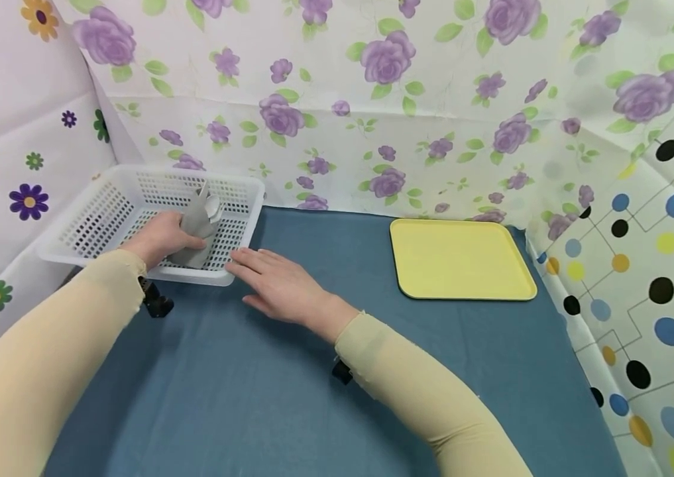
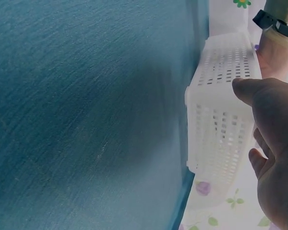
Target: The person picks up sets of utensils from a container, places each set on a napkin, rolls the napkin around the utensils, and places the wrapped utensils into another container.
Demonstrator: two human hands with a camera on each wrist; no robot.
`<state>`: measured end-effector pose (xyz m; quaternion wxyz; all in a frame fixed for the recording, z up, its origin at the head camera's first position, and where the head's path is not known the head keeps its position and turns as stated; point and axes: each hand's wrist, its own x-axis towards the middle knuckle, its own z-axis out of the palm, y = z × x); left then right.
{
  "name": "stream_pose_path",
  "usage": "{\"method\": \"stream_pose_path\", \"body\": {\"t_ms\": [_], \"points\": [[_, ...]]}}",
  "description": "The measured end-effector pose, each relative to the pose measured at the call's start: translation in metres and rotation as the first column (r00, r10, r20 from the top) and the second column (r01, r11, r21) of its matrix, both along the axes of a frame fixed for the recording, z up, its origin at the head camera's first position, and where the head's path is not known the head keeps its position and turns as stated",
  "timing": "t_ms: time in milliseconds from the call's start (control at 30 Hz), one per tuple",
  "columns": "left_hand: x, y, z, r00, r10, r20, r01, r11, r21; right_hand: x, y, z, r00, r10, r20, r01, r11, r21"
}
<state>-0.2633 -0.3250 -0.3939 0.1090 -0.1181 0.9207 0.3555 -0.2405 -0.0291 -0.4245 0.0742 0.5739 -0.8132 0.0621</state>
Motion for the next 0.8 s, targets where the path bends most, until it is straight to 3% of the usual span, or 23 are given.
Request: {"method": "stream_pose_path", "body": {"t_ms": [200,433,800], "points": [[-0.01,0.0,-0.004,0.999,-0.004,0.043,0.005,0.999,-0.037,-0.001,0.0,0.001,1.0,-0.011,0.014,0.011,1.0,0.002],[-0.015,-0.003,-0.013,0.993,0.002,0.116,-0.003,1.0,0.013,0.0,-0.001,0.001,1.0,-0.003,0.012,0.003,1.0,-0.007],[-0.019,-0.006,-0.018,0.992,0.019,0.125,-0.029,0.996,0.079,0.0,-0.001,0.002,1.0,-0.005,-0.003,0.005,1.0,-0.006]]}}
